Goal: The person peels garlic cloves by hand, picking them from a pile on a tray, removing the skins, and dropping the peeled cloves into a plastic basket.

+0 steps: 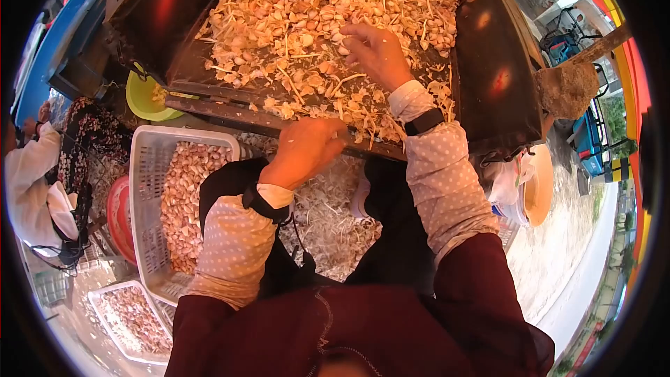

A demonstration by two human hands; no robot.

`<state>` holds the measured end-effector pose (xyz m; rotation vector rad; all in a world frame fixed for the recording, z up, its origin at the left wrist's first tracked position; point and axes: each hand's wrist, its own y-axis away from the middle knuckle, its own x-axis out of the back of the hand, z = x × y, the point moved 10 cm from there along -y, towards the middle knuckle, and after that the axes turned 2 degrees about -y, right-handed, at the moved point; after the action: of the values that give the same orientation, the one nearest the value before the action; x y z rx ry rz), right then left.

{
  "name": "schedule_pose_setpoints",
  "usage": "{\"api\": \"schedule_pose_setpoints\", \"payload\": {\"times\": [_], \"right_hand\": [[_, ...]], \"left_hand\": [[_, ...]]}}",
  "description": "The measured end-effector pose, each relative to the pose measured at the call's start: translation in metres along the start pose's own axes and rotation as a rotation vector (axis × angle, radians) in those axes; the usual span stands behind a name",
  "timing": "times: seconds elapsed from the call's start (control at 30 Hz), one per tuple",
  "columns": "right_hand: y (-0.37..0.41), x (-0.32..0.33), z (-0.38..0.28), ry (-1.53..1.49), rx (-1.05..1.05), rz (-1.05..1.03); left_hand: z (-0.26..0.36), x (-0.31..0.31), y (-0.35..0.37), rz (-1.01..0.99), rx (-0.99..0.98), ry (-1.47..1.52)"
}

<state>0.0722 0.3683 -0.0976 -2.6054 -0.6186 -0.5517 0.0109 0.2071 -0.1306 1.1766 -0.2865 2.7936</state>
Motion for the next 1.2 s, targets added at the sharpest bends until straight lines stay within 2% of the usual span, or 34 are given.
{"api": "schedule_pose_setpoints", "payload": {"times": [0.03,0.07,0.13,0.17,0.23,0.27,0.3,0.33,0.37,0.4,0.43,0.5,0.53,0.63,0.7,0.83,0.9,1.1,1.13,1.2], "right_hand": [[-0.003,-0.006,0.001,0.259,0.127,-0.02],[-0.006,-0.015,0.009,0.254,0.127,-0.022],[-0.004,-0.057,0.002,0.617,0.377,-0.183],[-0.007,-0.06,0.007,0.612,0.379,-0.183],[-0.013,-0.082,0.046,0.706,0.142,-0.442],[-0.01,-0.081,0.032,0.577,0.262,-0.457],[-0.006,-0.076,0.03,0.577,0.261,-0.46],[-0.004,-0.065,0.046,0.257,-0.017,-0.467],[0.004,-0.06,0.059,-0.066,-0.291,-0.459],[0.006,-0.055,0.055,-0.294,-0.327,-0.395],[0.01,-0.053,0.051,-0.292,-0.329,-0.394],[0.018,-0.044,-0.002,-0.457,-0.18,-0.339],[0.026,-0.047,-0.017,-0.458,-0.177,-0.339],[0.044,-0.046,-0.053,-0.463,-0.142,-0.283],[0.049,-0.037,-0.064,-0.525,-0.133,-0.264],[0.056,-0.038,-0.059,-0.504,-0.131,-0.256],[0.059,-0.038,-0.06,-0.746,-0.133,-0.196],[0.053,-0.023,-0.019,-0.979,-0.293,-0.101],[0.054,-0.015,-0.018,-0.979,-0.291,-0.103],[0.065,-0.025,-0.02,-0.241,-0.288,-0.414]], "left_hand": [[-0.002,-0.001,0.0,0.001,0.007,-0.003],[-0.004,0.002,-0.001,0.048,0.005,0.017],[-0.005,0.006,-0.003,0.094,0.004,0.032],[-0.012,0.008,-0.004,0.096,0.076,0.073],[-0.023,0.011,-0.005,0.098,0.153,0.111],[-0.029,0.012,-0.005,0.114,0.182,0.153],[-0.034,0.012,-0.005,0.13,0.208,0.196],[-0.035,0.011,-0.006,0.132,0.208,0.197],[-0.04,0.019,-0.006,0.239,0.228,0.307],[-0.044,0.027,-0.004,0.346,0.247,0.418],[-0.043,0.028,-0.006,0.344,0.246,0.42],[-0.05,0.033,-0.005,0.445,0.313,0.734],[-0.05,0.035,-0.005,0.447,0.311,0.732],[-0.044,0.037,-0.005,0.425,0.21,0.993],[-0.033,0.043,-0.003,0.443,0.188,1.012],[-0.031,0.043,-0.004,0.41,0.188,1.106],[-0.034,0.041,-0.004,0.409,0.199,1.137],[-0.038,0.036,-0.007,0.345,0.177,1.378],[-0.036,0.035,-0.008,0.322,0.153,1.44],[-0.036,0.037,-0.01,0.327,0.143,1.45]]}}
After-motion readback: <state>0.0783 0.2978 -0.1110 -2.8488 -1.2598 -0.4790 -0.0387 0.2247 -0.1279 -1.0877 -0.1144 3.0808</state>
